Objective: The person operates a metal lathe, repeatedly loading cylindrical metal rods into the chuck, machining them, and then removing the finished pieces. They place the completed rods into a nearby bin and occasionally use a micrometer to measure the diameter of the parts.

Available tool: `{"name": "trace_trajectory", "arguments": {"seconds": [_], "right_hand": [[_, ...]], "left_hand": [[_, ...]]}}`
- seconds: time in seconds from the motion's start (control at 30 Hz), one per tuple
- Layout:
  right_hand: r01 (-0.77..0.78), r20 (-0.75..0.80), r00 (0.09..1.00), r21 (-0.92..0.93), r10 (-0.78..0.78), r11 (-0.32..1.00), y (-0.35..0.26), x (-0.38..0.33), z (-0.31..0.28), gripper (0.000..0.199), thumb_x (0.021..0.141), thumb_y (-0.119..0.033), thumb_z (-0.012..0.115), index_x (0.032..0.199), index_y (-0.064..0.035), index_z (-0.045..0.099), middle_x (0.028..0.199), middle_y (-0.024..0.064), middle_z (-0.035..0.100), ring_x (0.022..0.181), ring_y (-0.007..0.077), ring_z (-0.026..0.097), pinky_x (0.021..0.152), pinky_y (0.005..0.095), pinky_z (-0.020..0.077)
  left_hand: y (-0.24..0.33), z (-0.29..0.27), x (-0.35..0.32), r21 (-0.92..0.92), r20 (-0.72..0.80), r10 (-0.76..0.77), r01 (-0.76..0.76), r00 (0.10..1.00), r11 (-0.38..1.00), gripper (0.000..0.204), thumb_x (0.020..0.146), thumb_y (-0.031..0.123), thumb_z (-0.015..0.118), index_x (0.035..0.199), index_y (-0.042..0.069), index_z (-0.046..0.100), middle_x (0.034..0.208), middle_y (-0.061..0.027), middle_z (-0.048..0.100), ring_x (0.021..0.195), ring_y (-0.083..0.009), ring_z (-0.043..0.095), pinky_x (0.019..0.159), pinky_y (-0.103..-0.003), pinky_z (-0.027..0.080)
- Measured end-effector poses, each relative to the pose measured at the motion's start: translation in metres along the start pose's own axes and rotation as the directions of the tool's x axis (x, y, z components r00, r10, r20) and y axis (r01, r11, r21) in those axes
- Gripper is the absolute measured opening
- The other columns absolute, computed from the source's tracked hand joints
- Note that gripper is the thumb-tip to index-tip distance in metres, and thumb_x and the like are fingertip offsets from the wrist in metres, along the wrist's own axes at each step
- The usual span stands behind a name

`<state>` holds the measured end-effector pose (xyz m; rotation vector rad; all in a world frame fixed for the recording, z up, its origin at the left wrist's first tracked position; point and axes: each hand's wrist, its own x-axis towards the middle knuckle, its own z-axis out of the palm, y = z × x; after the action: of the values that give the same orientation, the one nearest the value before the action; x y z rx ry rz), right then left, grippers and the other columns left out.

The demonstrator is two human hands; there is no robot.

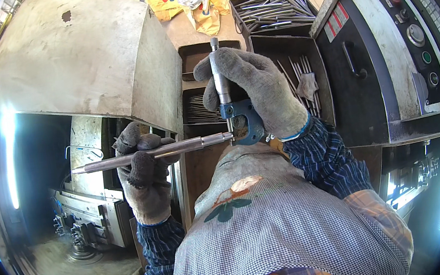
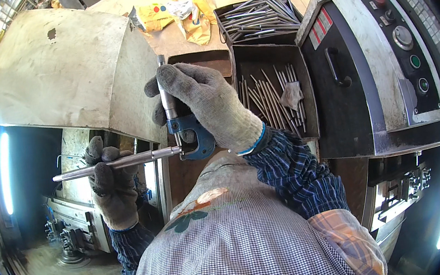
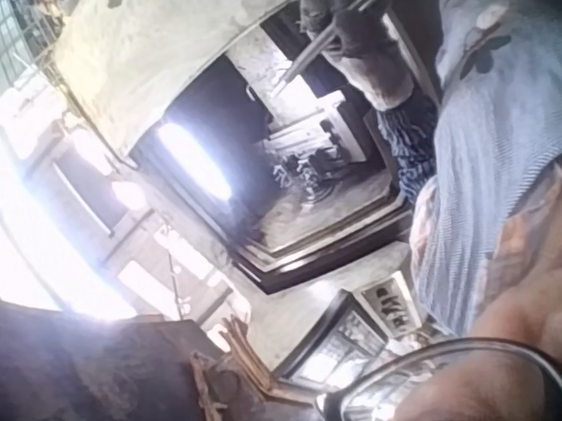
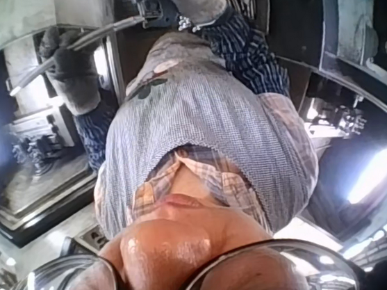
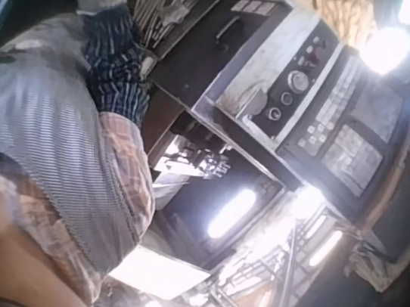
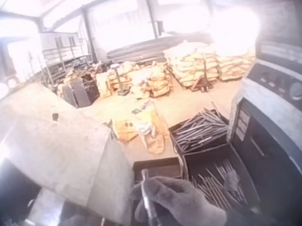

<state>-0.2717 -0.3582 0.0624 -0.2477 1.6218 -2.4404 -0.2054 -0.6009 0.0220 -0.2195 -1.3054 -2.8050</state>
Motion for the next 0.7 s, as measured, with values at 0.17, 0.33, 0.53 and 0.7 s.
{"name": "trace_trajectory", "arguments": {"seconds": [0.17, 0.33, 0.53, 0.7], "right_hand": [[-0.011, -0.008, 1.0, 0.052, 0.011, 0.999, 0.003, 0.002, 0.003, 0.041, 0.101, -0.042, 0.064, 0.105, -0.0021, 0.068, 0.085, 0.0043, 0.067, 0.073, 0.0109, 0.068, 0.063, 0.0245, 0.0579], [0.002, 0.021, 1.0, 0.047, -0.003, 0.999, 0.007, 0.004, -0.003, 0.037, 0.099, -0.041, 0.067, 0.103, -0.0044, 0.067, 0.088, 0.0055, 0.069, 0.074, 0.014, 0.07, 0.062, 0.0267, 0.058], [-0.001, 0.014, 1.0, 0.066, 0.0, 0.998, 0.006, 0.004, -0.003, 0.032, 0.095, -0.036, 0.072, 0.101, -0.0062, 0.066, 0.089, 0.0037, 0.068, 0.075, 0.0139, 0.07, 0.063, 0.0275, 0.0585], [0.002, -0.011, 1.0, 0.041, -0.002, 0.999, 0.001, 0.001, -0.001, 0.037, 0.093, -0.04, 0.075, 0.098, -0.0052, 0.063, 0.078, -0.0001, 0.064, 0.07, 0.007, 0.065, 0.064, 0.0231, 0.0557]], "left_hand": [[-0.005, 0.003, 0.0, -0.019, 0.015, -0.014, 0.014, 1.0, 1.0, 0.052, 0.098, 0.016, 0.067, 0.144, 0.003, 0.047, 0.117, -0.0111, 0.064, 0.107, -0.0296, 0.07, 0.089, -0.04, 0.065], [-0.007, 0.0, -0.001, 0.015, -0.013, -0.016, 0.017, 1.0, 1.0, 0.052, 0.097, 0.016, 0.068, 0.143, 0.004, 0.049, 0.116, -0.0105, 0.064, 0.107, -0.0286, 0.069, 0.089, -0.041, 0.064], [-0.009, -0.003, 0.0, 0.037, 0.003, 0.012, -0.013, 1.0, 0.999, 0.057, 0.096, 0.02, 0.07, 0.146, 0.004, 0.047, 0.115, -0.0097, 0.064, 0.105, -0.0282, 0.069, 0.088, -0.04, 0.064], [-0.007, 0.017, 0.0, 0.154, -0.124, -0.037, 0.056, 0.992, 0.986, 0.072, 0.088, 0.037, 0.079, 0.142, 0.003, 0.047, 0.106, -0.0117, 0.066, 0.095, -0.0245, 0.071, 0.08, -0.036, 0.065]]}}
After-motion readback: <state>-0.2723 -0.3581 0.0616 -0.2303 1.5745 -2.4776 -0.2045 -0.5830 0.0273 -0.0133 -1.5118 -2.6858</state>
